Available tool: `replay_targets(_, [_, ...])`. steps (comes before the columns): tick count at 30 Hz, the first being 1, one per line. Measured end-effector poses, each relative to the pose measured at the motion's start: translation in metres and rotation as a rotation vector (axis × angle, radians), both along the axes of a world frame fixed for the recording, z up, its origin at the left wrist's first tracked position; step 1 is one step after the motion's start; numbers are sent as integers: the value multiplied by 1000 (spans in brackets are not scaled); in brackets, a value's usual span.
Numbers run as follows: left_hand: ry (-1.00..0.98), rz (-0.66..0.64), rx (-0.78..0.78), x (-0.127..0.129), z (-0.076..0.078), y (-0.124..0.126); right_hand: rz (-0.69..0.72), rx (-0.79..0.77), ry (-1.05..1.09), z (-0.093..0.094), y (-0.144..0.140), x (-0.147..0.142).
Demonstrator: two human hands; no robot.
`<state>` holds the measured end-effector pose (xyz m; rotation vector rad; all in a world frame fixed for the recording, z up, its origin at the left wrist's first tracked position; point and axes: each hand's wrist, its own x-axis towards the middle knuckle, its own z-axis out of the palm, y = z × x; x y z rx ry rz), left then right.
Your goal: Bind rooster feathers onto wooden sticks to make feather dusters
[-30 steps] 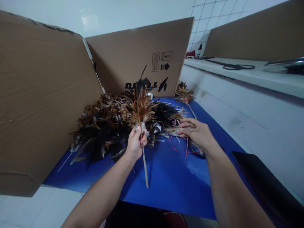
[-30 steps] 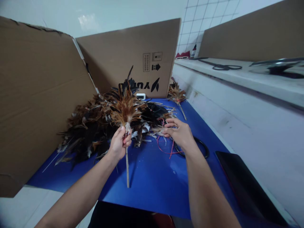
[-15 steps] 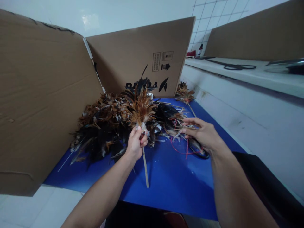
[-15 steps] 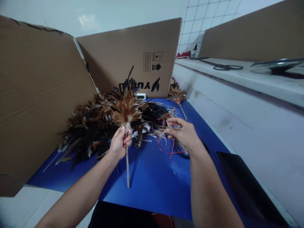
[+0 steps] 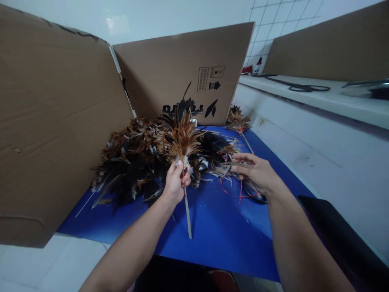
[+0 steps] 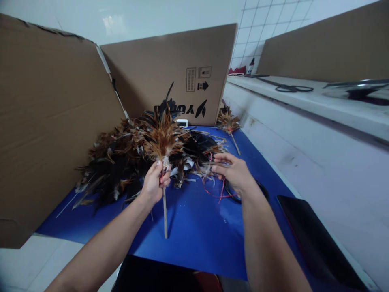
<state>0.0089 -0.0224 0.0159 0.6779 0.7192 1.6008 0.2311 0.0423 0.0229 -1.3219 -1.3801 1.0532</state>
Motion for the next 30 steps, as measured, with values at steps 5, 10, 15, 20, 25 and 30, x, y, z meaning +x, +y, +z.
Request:
replay_targets(5, [-1,-7,-10,1,-1,0,18,20,-2,5,-6,-4])
replay_targets(10, [-3,-12,7,1,-7,2,-32,86,-404,6,-6,3])
replay_targets(15, [-10,-28,14,0,-8,2,-145,463,-976,0,-1,-5])
replay_targets(20, [-6,-38,18,1,-6,1,-96,345,-1080,-9,6,-43])
replay_targets(25, [-4,-33,25,1,-7,3,-64,243,-949,-14,20,-50])
replay_targets(30, [-18,-51,29,0,-9,3,-79,286,-453,9,12,-35])
